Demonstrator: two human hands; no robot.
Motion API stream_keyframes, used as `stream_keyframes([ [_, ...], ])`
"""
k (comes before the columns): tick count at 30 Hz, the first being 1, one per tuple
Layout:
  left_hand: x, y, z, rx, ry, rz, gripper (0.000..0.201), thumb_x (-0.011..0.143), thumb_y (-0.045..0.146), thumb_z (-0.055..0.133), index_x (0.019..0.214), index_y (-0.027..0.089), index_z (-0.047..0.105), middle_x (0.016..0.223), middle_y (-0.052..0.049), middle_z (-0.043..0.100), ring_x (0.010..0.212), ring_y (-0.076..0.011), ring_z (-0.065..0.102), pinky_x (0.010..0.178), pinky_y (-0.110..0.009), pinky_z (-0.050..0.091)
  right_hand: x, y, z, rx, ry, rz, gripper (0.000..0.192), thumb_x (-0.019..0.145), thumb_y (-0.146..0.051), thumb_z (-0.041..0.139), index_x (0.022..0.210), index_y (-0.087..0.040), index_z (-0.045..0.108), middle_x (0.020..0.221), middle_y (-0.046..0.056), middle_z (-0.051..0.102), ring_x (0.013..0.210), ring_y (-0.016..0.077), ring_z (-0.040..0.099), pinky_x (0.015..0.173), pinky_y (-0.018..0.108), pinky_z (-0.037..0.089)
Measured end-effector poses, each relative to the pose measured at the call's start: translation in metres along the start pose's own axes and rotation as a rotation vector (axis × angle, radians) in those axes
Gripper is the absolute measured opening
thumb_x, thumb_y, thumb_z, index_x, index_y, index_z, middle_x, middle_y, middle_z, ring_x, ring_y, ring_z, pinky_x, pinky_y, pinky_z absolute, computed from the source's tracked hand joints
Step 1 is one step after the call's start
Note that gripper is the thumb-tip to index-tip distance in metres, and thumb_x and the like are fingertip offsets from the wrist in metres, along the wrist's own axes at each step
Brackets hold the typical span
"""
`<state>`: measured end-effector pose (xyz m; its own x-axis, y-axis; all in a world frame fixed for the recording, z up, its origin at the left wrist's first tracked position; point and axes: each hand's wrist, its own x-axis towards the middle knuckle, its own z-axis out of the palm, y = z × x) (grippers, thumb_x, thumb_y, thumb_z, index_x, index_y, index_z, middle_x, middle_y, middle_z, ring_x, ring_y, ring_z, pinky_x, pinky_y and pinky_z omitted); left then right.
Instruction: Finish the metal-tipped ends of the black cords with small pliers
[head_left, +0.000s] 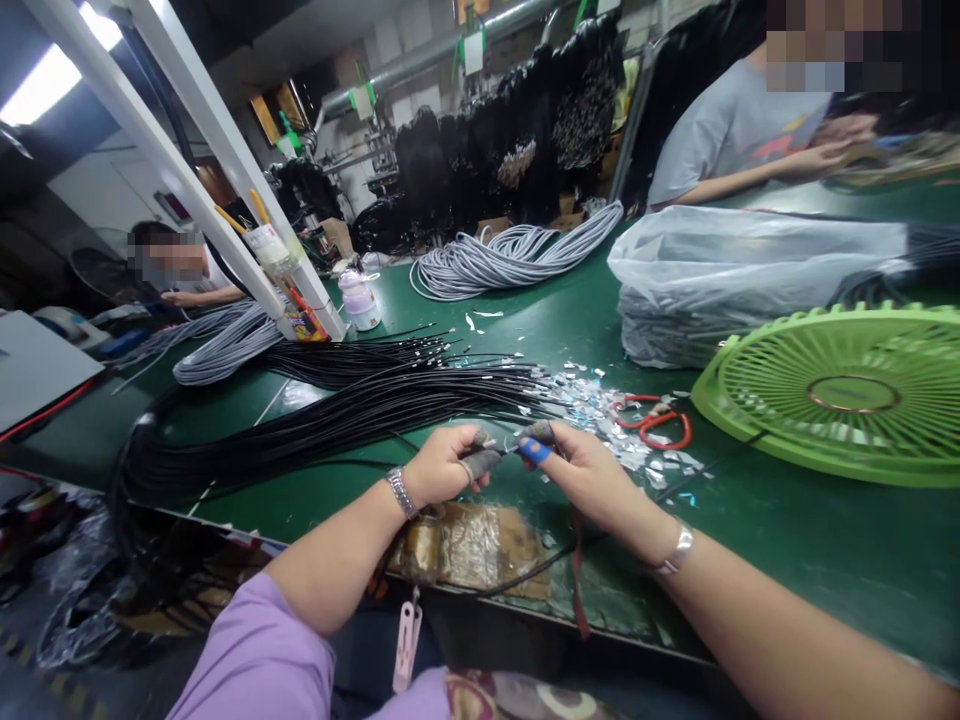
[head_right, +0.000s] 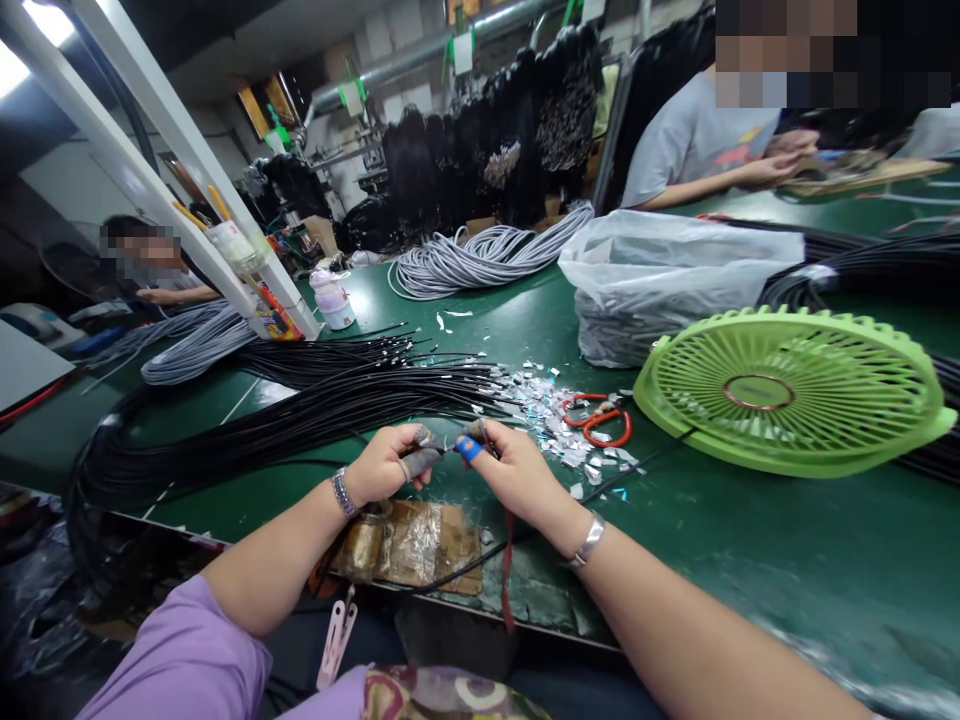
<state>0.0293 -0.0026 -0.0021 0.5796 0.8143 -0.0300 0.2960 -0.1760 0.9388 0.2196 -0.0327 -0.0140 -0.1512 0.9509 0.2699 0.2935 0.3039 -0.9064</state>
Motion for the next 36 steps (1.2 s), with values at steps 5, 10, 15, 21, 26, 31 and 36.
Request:
stream_keyframes([
  [5, 0.001, -0.006, 0.0, 0.102, 0.012, 0.105, 0.029, 0.081, 0.041, 0.06, 0.083, 0.013, 0.058, 0.064, -0.001, 0.061, 0.05, -0.0088, 0.053, 0.049, -0.021, 0.045, 0.0, 0.001, 0.001, 0.004, 0.006, 0.063, 0.027, 0.08, -0.045, 0.054, 0.068, -0.021, 0.056, 0.059, -0.001, 0.056, 0.055, 0.0148, 0.049, 0.054, 0.028, 0.041],
  [10, 0.002, -0.009, -0.004, 0.492, 0.206, 0.42, 0.012, 0.08, 0.025, 0.059, 0.084, 0.014, 0.062, 0.077, -0.004, 0.062, 0.071, -0.013, 0.057, 0.067, -0.025, 0.048, 0.0, -0.001, 0.002, 0.047, 0.016, 0.126, 0.034, 0.077, -0.051, 0.056, 0.064, -0.021, 0.053, 0.056, -0.003, 0.049, 0.054, 0.0129, 0.043, 0.051, 0.026, 0.036],
  [15, -0.001, -0.008, -0.007, 0.789, 0.355, 0.651, 0.01, 0.08, 0.018, 0.052, 0.081, 0.017, 0.062, 0.077, -0.004, 0.06, 0.069, -0.013, 0.056, 0.063, -0.024, 0.047, -0.002, -0.007, 0.006, 0.157, -0.009, 0.224, 0.035, 0.073, -0.053, 0.058, 0.062, -0.021, 0.051, 0.054, -0.005, 0.044, 0.051, 0.0107, 0.036, 0.046, 0.024, 0.03],
  [21, -0.005, -0.013, -0.014, 0.944, 0.325, 0.768, 0.021, 0.079, 0.015, 0.047, 0.087, 0.018, 0.066, 0.085, -0.006, 0.066, 0.074, -0.0142, 0.06, 0.066, -0.025, 0.048, -0.003, -0.009, 0.008, 0.284, -0.063, 0.316, 0.038, 0.068, -0.055, 0.064, 0.06, -0.02, 0.049, 0.051, -0.007, 0.04, 0.046, 0.0076, 0.029, 0.04, 0.022, 0.022],
  [26, -0.006, -0.018, -0.019, 1.023, 0.245, 0.767, 0.023, 0.079, 0.014, 0.043, 0.081, 0.018, 0.066, 0.073, -0.005, 0.066, 0.065, -0.0134, 0.059, 0.061, -0.024, 0.046, -0.005, -0.013, 0.009, 0.361, -0.09, 0.337, 0.038, 0.067, -0.054, 0.064, 0.06, -0.02, 0.048, 0.05, -0.007, 0.039, 0.044, 0.0067, 0.026, 0.039, 0.021, 0.019],
  [31, -0.001, -0.016, -0.02, 0.882, 0.068, 0.661, 0.022, 0.086, 0.022, 0.043, 0.082, 0.016, 0.065, 0.069, -0.004, 0.064, 0.063, -0.0137, 0.059, 0.06, -0.023, 0.045, -0.007, -0.016, 0.007, 0.355, -0.113, 0.297, 0.036, 0.07, -0.053, 0.061, 0.062, -0.021, 0.047, 0.05, -0.007, 0.039, 0.044, 0.0075, 0.027, 0.04, 0.022, 0.022],
  [36, 0.003, -0.008, -0.02, 0.582, -0.128, 0.431, 0.033, 0.09, 0.039, 0.045, 0.077, 0.014, 0.063, 0.065, -0.003, 0.063, 0.06, -0.0113, 0.057, 0.059, -0.02, 0.044, -0.007, -0.011, 0.001, 0.062, -0.027, -0.03, 0.021, 0.079, -0.04, 0.055, 0.07, -0.02, 0.056, 0.061, -0.001, 0.055, 0.055, 0.0133, 0.047, 0.052, 0.026, 0.042],
])
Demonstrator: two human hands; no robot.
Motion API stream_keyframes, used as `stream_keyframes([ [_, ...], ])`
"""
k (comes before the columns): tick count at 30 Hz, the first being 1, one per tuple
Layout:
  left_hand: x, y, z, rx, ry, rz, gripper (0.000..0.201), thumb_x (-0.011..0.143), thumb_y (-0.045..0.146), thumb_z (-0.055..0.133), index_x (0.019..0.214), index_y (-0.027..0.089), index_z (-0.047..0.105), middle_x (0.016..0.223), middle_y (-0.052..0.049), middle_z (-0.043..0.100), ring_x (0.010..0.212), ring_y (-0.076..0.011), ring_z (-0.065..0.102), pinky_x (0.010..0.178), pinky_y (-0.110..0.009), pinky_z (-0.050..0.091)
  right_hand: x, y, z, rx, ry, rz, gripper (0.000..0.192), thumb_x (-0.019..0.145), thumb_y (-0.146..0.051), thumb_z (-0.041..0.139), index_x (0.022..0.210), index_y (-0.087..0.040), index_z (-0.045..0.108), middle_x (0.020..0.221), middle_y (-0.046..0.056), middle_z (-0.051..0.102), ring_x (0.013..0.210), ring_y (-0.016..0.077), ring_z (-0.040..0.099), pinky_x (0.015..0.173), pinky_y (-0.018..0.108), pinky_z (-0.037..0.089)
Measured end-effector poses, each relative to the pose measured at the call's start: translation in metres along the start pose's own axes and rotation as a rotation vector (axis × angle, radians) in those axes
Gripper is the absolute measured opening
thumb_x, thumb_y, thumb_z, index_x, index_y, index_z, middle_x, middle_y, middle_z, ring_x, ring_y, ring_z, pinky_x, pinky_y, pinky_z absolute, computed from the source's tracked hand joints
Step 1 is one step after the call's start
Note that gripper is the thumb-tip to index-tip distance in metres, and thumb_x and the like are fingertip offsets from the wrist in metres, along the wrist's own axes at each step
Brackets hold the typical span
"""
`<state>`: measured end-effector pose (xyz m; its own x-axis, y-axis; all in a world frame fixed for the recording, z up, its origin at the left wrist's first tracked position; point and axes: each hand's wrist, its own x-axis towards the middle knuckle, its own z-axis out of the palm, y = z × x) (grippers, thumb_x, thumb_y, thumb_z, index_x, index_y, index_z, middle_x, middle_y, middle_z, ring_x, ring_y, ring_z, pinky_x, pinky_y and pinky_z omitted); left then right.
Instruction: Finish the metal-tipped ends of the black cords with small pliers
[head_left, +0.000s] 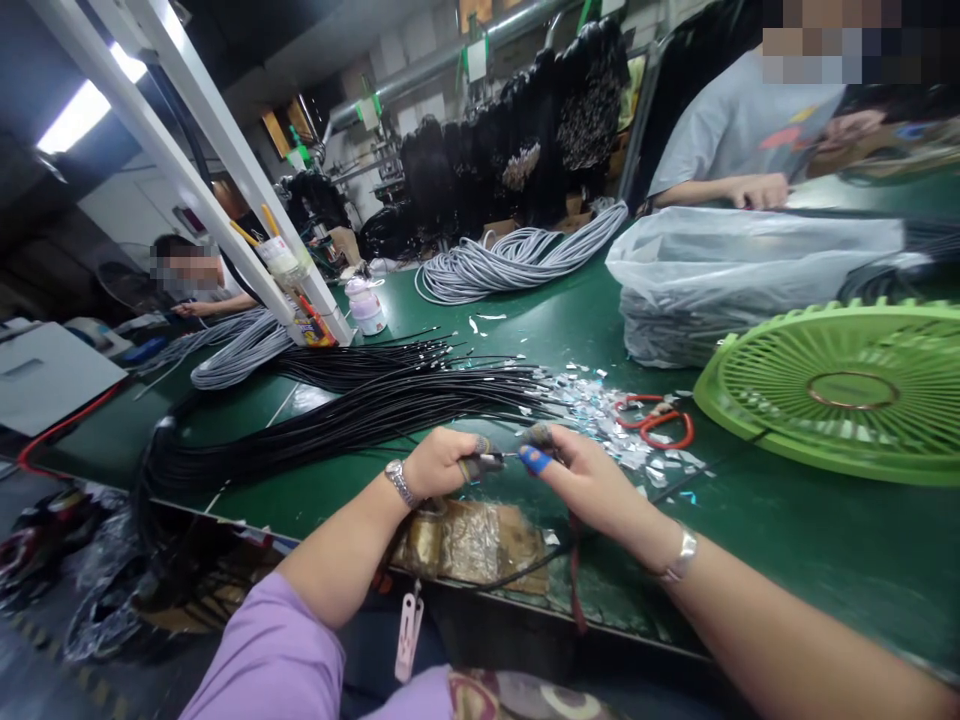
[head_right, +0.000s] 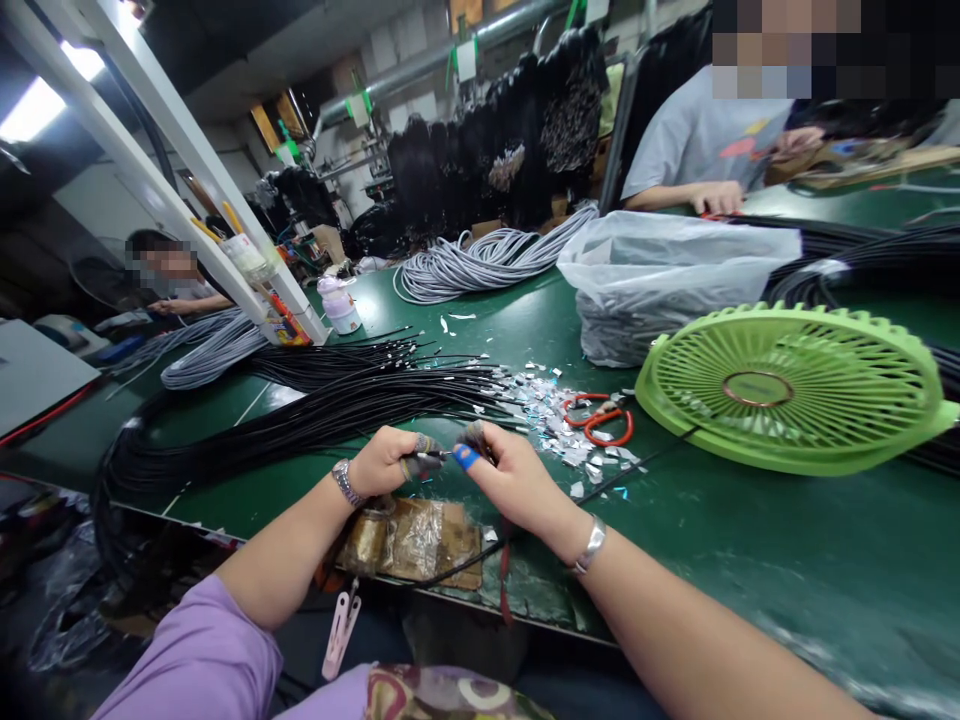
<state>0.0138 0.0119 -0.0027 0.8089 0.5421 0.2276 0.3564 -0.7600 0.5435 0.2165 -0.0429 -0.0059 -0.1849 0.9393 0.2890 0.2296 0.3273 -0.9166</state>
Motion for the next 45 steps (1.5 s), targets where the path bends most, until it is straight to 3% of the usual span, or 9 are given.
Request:
stream_keyframes([
  [3, 0.002, 0.002, 0.0, -0.167, -0.034, -0.105, 0.041, 0.089, 0.048, 0.046, 0.074, 0.013, 0.063, 0.06, -0.002, 0.061, 0.055, -0.0102, 0.055, 0.055, -0.019, 0.043, -0.001, 0.002, -0.003, -0.185, 0.01, -0.184, 0.013, 0.078, -0.028, 0.054, 0.086, -0.021, 0.061, 0.071, 0.002, 0.061, 0.061, 0.0152, 0.053, 0.057, 0.028, 0.046],
  [9, 0.002, 0.002, 0.003, -0.23, -0.052, -0.145, 0.044, 0.088, 0.051, 0.048, 0.069, 0.013, 0.061, 0.057, -0.001, 0.06, 0.054, -0.0101, 0.054, 0.054, -0.019, 0.041, -0.003, 0.012, 0.001, -0.54, 0.019, -0.391, 0.034, 0.065, -0.005, 0.047, 0.092, -0.021, 0.059, 0.095, 0.007, 0.065, 0.079, 0.0191, 0.062, 0.067, 0.029, 0.05],
  [16, 0.002, 0.0, 0.006, -0.103, -0.073, -0.085, 0.032, 0.089, 0.036, 0.048, 0.067, 0.014, 0.058, 0.059, -0.001, 0.06, 0.056, -0.0109, 0.054, 0.055, -0.02, 0.041, -0.002, 0.013, -0.001, -0.663, -0.025, -0.431, 0.023, 0.064, -0.005, 0.047, 0.079, -0.021, 0.055, 0.08, 0.005, 0.063, 0.069, 0.0182, 0.059, 0.06, 0.027, 0.044],
  [25, -0.005, 0.007, 0.009, 0.492, 0.347, 0.225, 0.02, 0.082, 0.016, 0.045, 0.088, 0.018, 0.065, 0.08, -0.004, 0.066, 0.068, -0.0136, 0.056, 0.061, -0.024, 0.043, 0.005, 0.005, 0.004, -0.143, -0.012, -0.04, 0.015, 0.073, -0.03, 0.053, 0.061, -0.021, 0.049, 0.056, -0.003, 0.048, 0.054, 0.0127, 0.041, 0.051, 0.026, 0.032],
  [29, -0.009, 0.008, 0.007, 0.64, 0.315, 0.312, 0.021, 0.08, 0.014, 0.044, 0.079, 0.018, 0.064, 0.075, -0.003, 0.065, 0.06, -0.0117, 0.05, 0.056, -0.023, 0.039, 0.007, 0.002, 0.008, 0.256, -0.067, 0.236, 0.019, 0.064, -0.036, 0.06, 0.06, -0.019, 0.052, 0.052, -0.005, 0.044, 0.05, 0.0096, 0.036, 0.048, 0.024, 0.029],
  [33, -0.005, 0.008, 0.007, 0.365, 0.167, 0.162, 0.02, 0.084, 0.022, 0.046, 0.074, 0.016, 0.062, 0.063, -0.002, 0.058, 0.058, -0.0111, 0.048, 0.055, -0.022, 0.036, 0.008, 0.007, 0.01, 0.479, -0.123, 0.494, 0.026, 0.059, -0.037, 0.066, 0.056, -0.02, 0.047, 0.047, -0.007, 0.039, 0.043, 0.0058, 0.025, 0.042, 0.022, 0.017],
  [36, 0.001, 0.009, 0.008, -0.025, 0.12, -0.084, 0.033, 0.087, 0.04, 0.049, 0.069, 0.014, 0.059, 0.06, 0.0, 0.052, 0.056, -0.0098, 0.044, 0.054, -0.022, 0.036, 0.01, 0.01, 0.007, 0.501, -0.053, 0.519, 0.028, 0.062, -0.042, 0.067, 0.062, -0.019, 0.052, 0.052, -0.005, 0.045, 0.042, 0.0053, 0.026, 0.041, 0.021, 0.017],
  [40, 0.009, 0.011, 0.01, -0.459, 0.161, -0.299, 0.053, 0.077, 0.064, 0.054, 0.065, 0.013, 0.056, 0.055, 0.003, 0.043, 0.052, -0.0076, 0.036, 0.049, -0.021, 0.031, 0.009, 0.008, -0.003, 0.342, 0.076, 0.259, 0.033, 0.066, -0.046, 0.068, 0.082, -0.018, 0.062, 0.071, 0.0, 0.057, 0.05, 0.0082, 0.038, 0.045, 0.023, 0.029],
  [45, 0.009, 0.012, 0.012, -0.718, 0.137, -0.422, 0.056, 0.068, 0.068, 0.062, 0.069, 0.012, 0.058, 0.048, 0.007, 0.036, 0.043, -0.0044, 0.027, 0.042, -0.02, 0.021, 0.005, 0.008, -0.006, 0.061, 0.005, -0.031, 0.029, 0.071, -0.042, 0.069, 0.09, -0.02, 0.066, 0.069, -0.001, 0.054, 0.052, 0.0104, 0.039, 0.048, 0.025, 0.035],
])
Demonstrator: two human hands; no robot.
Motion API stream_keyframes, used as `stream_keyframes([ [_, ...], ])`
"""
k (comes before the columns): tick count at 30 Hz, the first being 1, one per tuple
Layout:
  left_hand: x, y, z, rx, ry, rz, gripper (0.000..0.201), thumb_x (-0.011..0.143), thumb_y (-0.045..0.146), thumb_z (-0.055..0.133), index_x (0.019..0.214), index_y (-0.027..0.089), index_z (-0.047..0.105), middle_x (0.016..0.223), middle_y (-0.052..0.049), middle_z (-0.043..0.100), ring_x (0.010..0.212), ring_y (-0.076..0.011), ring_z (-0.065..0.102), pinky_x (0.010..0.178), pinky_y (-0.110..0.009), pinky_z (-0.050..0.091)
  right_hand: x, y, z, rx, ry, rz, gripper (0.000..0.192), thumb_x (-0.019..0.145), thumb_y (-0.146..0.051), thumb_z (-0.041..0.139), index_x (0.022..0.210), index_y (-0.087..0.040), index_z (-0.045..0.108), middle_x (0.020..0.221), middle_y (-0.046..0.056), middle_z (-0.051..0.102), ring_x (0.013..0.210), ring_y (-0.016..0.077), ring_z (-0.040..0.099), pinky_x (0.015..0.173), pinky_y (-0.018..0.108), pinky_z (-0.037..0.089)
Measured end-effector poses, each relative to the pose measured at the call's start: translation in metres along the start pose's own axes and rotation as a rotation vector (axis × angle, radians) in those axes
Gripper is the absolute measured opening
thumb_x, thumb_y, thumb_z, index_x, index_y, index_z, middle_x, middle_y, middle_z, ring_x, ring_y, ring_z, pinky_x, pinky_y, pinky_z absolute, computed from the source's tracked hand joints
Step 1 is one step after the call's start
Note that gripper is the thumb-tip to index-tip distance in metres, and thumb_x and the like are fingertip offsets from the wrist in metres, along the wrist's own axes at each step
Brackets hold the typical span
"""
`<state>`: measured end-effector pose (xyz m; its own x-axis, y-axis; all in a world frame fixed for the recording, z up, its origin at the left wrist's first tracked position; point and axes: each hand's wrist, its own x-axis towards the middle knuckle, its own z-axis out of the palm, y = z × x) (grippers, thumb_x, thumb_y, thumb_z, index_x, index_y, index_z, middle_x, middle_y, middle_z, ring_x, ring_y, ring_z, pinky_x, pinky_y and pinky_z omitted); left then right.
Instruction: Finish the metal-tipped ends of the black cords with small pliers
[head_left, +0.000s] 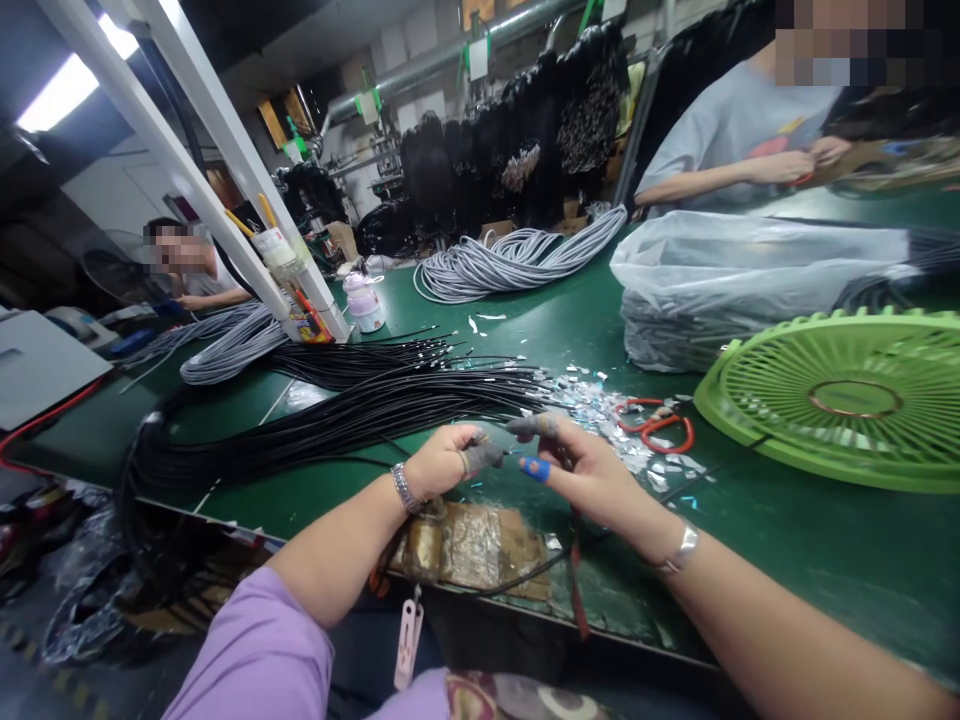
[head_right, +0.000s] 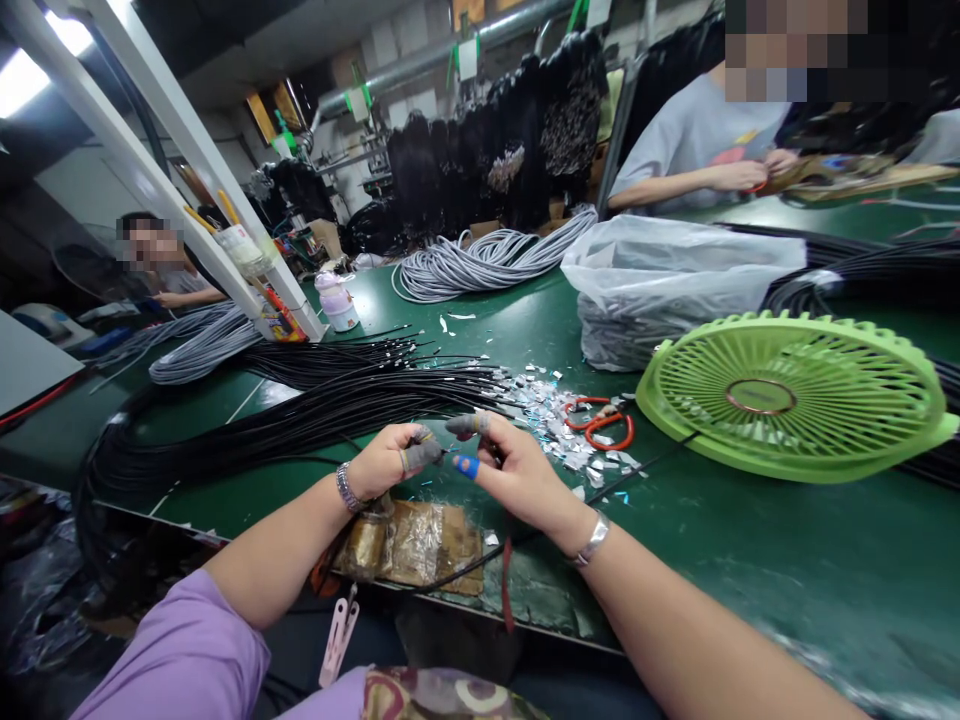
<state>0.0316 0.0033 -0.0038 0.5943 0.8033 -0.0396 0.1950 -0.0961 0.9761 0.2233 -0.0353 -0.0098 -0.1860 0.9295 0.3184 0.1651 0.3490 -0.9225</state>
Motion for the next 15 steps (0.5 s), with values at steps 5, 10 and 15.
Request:
stream_keyframes([
  [5, -0.002, 0.001, 0.0, -0.034, 0.005, -0.004, 0.054, 0.067, 0.065, 0.066, 0.068, 0.012, 0.059, 0.048, 0.007, 0.037, 0.043, -0.0035, 0.027, 0.042, -0.019, 0.02, -0.001, 0.009, 0.005, -0.144, -0.005, -0.1, 0.022, 0.08, -0.04, 0.06, 0.081, -0.02, 0.068, 0.069, 0.002, 0.06, 0.061, 0.0142, 0.051, 0.055, 0.026, 0.042],
  [10, -0.001, 0.001, -0.001, -0.054, 0.0, -0.006, 0.053, 0.066, 0.064, 0.067, 0.067, 0.012, 0.059, 0.046, 0.007, 0.036, 0.042, -0.0036, 0.028, 0.043, -0.02, 0.021, -0.002, 0.014, 0.005, -0.074, -0.029, -0.05, 0.026, 0.08, -0.043, 0.061, 0.086, -0.02, 0.07, 0.072, 0.003, 0.066, 0.065, 0.0161, 0.056, 0.06, 0.028, 0.045],
  [15, -0.001, 0.001, -0.002, -0.092, -0.055, -0.025, 0.053, 0.064, 0.064, 0.069, 0.064, 0.012, 0.056, 0.044, 0.007, 0.038, 0.04, -0.0036, 0.029, 0.042, -0.02, 0.02, 0.001, 0.008, 0.005, 0.16, -0.055, 0.104, 0.026, 0.07, -0.044, 0.069, 0.079, -0.019, 0.07, 0.072, 0.002, 0.067, 0.067, 0.017, 0.057, 0.064, 0.03, 0.045],
])
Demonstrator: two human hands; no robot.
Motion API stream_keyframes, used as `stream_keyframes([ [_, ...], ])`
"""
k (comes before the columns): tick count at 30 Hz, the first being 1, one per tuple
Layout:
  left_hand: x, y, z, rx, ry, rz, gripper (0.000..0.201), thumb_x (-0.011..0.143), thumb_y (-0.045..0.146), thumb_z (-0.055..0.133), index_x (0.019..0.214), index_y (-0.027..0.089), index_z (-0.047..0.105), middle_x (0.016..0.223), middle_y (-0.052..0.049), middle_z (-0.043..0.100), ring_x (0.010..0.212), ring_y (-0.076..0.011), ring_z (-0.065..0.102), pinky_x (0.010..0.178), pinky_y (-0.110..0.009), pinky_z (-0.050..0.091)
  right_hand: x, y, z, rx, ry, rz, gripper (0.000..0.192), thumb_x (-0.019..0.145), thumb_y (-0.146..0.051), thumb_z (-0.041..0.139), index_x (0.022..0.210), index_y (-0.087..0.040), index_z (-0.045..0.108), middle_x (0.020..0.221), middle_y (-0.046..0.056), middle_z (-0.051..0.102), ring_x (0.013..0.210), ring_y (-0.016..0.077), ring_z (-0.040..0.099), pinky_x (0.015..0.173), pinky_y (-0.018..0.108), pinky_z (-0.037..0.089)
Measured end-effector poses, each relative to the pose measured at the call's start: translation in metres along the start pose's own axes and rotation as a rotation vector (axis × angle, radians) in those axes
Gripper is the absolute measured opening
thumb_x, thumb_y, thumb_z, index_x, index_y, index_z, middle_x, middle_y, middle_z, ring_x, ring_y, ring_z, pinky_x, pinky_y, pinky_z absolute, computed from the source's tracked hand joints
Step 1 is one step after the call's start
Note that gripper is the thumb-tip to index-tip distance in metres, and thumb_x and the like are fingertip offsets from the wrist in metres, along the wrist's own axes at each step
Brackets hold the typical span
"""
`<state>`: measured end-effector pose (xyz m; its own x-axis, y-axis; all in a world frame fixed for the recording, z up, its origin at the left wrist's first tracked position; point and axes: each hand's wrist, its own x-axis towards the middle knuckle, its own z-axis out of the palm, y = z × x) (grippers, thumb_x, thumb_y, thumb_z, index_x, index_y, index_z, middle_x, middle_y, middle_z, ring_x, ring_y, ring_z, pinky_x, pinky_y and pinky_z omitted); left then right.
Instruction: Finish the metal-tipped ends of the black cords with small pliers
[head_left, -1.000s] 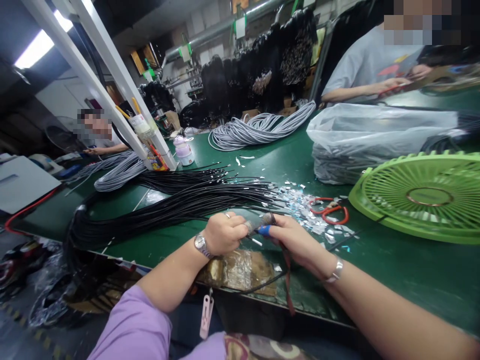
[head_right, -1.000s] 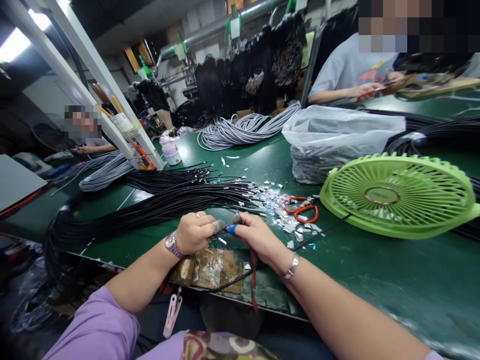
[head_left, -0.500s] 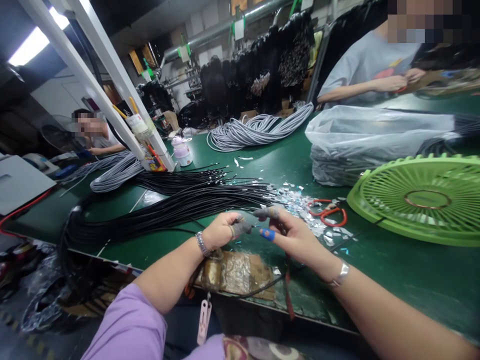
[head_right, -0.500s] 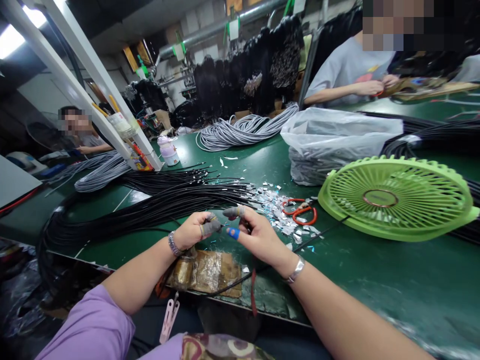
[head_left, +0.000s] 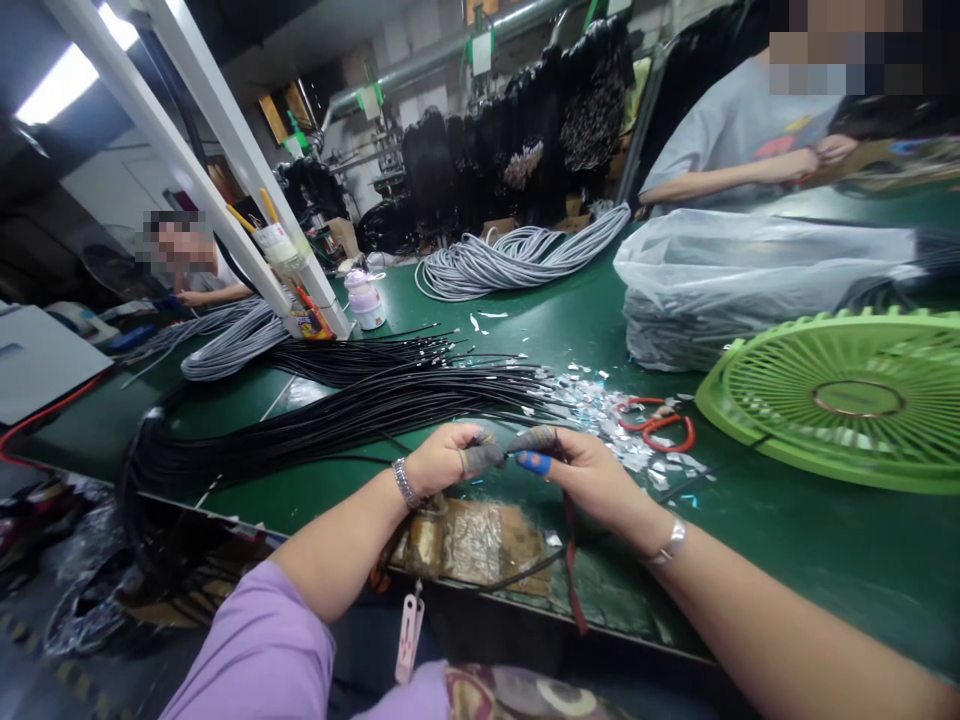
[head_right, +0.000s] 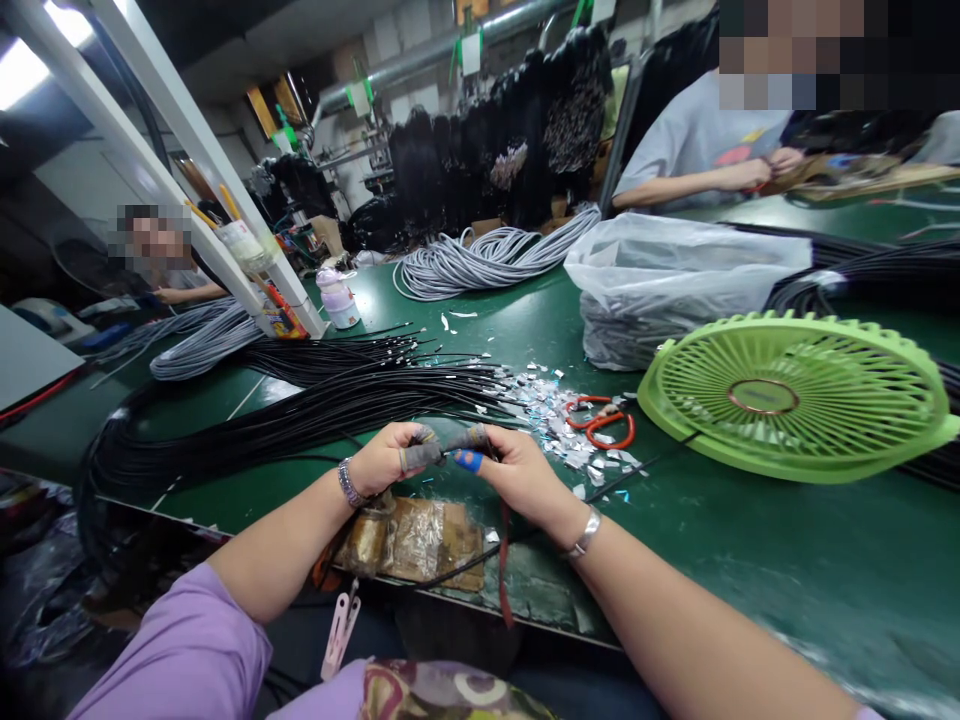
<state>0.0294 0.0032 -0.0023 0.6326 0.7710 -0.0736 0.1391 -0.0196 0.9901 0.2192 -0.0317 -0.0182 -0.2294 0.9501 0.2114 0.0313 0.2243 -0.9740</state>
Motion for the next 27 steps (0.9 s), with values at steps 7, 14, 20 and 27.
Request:
stream_keyframes([
  [7, 0.0002, -0.0023, -0.0009, 0.034, -0.031, -0.009, 0.052, 0.065, 0.061, 0.07, 0.059, 0.013, 0.05, 0.044, 0.006, 0.04, 0.04, -0.0041, 0.031, 0.042, -0.02, 0.022, 0.0032, 0.0016, 0.0062, 0.327, -0.041, 0.267, 0.033, 0.056, -0.043, 0.079, 0.063, -0.017, 0.061, 0.045, -0.008, 0.043, 0.043, 0.0059, 0.029, 0.043, 0.023, 0.02],
  [14, -0.0004, 0.001, -0.0007, 0.033, -0.014, 0.048, 0.053, 0.065, 0.064, 0.067, 0.061, 0.013, 0.052, 0.046, 0.005, 0.041, 0.042, -0.0045, 0.032, 0.044, -0.02, 0.024, 0.0019, 0.0026, 0.0017, 0.383, -0.119, 0.202, 0.038, 0.063, -0.05, 0.075, 0.072, -0.015, 0.064, 0.048, -0.006, 0.045, 0.044, 0.0064, 0.031, 0.044, 0.023, 0.019],
  [20, -0.0011, 0.002, 0.0001, 0.029, -0.005, 0.031, 0.055, 0.062, 0.066, 0.068, 0.061, 0.014, 0.053, 0.047, 0.004, 0.041, 0.044, -0.0055, 0.033, 0.044, -0.021, 0.026, 0.0021, 0.0019, 0.0035, 0.343, -0.116, 0.198, 0.039, 0.065, -0.053, 0.074, 0.075, -0.016, 0.062, 0.055, -0.004, 0.051, 0.045, 0.0065, 0.03, 0.043, 0.024, 0.018],
  [27, -0.001, 0.0033, -0.0006, 0.088, -0.009, 0.091, 0.055, 0.066, 0.066, 0.066, 0.063, 0.012, 0.058, 0.049, 0.004, 0.041, 0.049, -0.0067, 0.034, 0.048, -0.021, 0.029, 0.001, 0.0004, 0.0045, 0.272, -0.102, 0.174, 0.045, 0.068, -0.061, 0.068, 0.075, -0.017, 0.061, 0.057, -0.003, 0.052, 0.045, 0.007, 0.031, 0.043, 0.024, 0.021],
])
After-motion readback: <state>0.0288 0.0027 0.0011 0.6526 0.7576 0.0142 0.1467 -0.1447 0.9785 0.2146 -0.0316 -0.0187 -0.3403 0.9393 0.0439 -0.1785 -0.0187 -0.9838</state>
